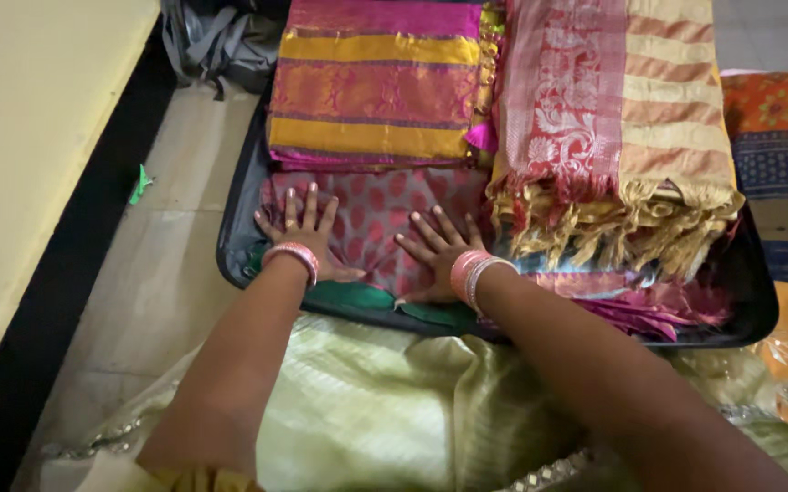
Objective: The person packs a suitcase by folding and arranging several sarees and blouses inside it.
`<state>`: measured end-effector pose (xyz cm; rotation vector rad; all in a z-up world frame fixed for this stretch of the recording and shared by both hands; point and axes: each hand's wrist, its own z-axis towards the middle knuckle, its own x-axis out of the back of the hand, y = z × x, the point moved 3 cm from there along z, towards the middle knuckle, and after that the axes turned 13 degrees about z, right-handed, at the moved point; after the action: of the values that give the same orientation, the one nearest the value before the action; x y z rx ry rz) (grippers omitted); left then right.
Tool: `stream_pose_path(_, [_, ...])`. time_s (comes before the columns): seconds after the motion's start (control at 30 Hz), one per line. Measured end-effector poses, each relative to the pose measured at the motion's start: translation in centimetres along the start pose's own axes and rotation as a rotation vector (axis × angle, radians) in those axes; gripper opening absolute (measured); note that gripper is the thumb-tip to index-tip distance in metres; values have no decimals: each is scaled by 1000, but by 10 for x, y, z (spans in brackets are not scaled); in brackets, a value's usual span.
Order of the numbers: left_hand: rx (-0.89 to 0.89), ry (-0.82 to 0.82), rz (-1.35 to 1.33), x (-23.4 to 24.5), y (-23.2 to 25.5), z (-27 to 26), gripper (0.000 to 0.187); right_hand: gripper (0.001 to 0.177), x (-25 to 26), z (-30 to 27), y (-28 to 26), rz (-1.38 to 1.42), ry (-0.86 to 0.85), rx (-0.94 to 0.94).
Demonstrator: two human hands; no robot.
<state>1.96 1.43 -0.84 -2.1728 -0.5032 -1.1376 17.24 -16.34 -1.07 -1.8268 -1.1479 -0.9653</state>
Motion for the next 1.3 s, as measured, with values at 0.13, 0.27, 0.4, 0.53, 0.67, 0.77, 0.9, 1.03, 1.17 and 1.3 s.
stream_pose_path(0.13, [-66, -8, 16, -15, 6, -10, 137, 118, -29, 10, 18, -4, -132, -68])
stream_pose_path(0.27, [-237, -122, -6, -14, -18, -1, 139, 130, -47, 13, 54, -187, 26, 306])
stream_pose_path(0.4, [-247, -217, 42, -29, -20, -9, 143, 134, -43, -1, 44, -197, -25, 258])
stream_pose_path(0.53, [-201, -125, 40, -38, -12, 7, 143, 129, -23, -5, 35, -93, -196, -15])
stream_pose_path(0.67, [-260, -53, 202, -17, -10, 16, 143, 112, -1, 7, 27, -110, -79, 49])
stream_pose_path(0.77, [-206, 76, 135, 10, -5, 18, 137, 84, 13, 20, 22, 101, 98, -97])
stream_pose_path(0.9, [-230, 124, 47, 17, 15, 3, 157, 124, 22, 17, 4, -72, 412, 169])
stream_pose_path(1.03, [-177, -14, -73, 18, 10, -11, 156, 143, 20, 11, 12, 13, 241, 103])
stream_pose_path(1.17, [-168, -60, -72, 21, 10, -17, 156, 147, 20, 13, 10, 63, 183, 88])
stream_pose_path(1.3, [-143, -60, -67, 25, 13, -17, 155, 143, 18, 12, 15, 105, 221, 124])
